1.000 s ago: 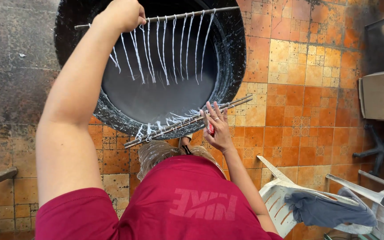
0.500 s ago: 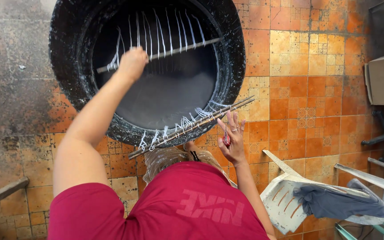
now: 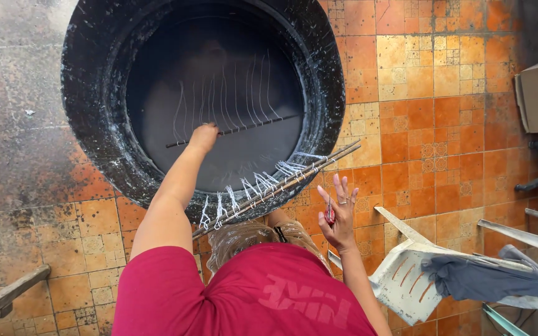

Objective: Dipping a rack of wicks into molten wax and scraping off excess wax

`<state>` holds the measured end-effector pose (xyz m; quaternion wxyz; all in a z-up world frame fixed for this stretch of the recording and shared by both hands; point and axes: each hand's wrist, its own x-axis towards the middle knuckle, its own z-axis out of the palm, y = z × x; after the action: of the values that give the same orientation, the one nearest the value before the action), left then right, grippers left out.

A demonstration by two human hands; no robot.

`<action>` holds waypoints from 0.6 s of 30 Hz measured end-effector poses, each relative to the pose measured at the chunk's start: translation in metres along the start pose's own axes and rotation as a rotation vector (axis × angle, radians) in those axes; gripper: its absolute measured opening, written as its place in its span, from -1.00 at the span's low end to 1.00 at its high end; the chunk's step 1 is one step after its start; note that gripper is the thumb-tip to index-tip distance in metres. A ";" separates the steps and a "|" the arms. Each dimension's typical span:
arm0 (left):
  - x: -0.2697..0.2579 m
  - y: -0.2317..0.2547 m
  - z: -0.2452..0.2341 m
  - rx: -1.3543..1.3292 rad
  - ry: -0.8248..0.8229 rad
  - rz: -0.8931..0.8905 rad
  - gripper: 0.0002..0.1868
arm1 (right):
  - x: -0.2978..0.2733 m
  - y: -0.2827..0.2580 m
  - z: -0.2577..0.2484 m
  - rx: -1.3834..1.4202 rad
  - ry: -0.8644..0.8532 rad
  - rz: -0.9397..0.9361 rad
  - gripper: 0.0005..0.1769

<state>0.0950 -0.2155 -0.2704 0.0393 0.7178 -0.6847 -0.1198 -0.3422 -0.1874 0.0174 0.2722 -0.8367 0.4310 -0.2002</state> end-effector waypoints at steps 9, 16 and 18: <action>-0.005 0.009 0.004 -0.047 -0.027 -0.059 -0.85 | 0.002 0.001 -0.003 0.006 0.028 -0.002 -0.31; 0.021 -0.014 -0.025 0.077 0.092 -0.067 -0.83 | 0.009 -0.004 -0.003 0.015 0.031 -0.093 -0.32; 0.035 -0.020 -0.055 0.123 0.160 -0.062 -0.83 | 0.014 -0.007 -0.001 0.038 0.034 -0.113 -0.33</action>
<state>0.1278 -0.2552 -0.2252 0.0458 0.7468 -0.6631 -0.0211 -0.3311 -0.1959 0.0240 0.2689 -0.8509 0.3839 -0.2374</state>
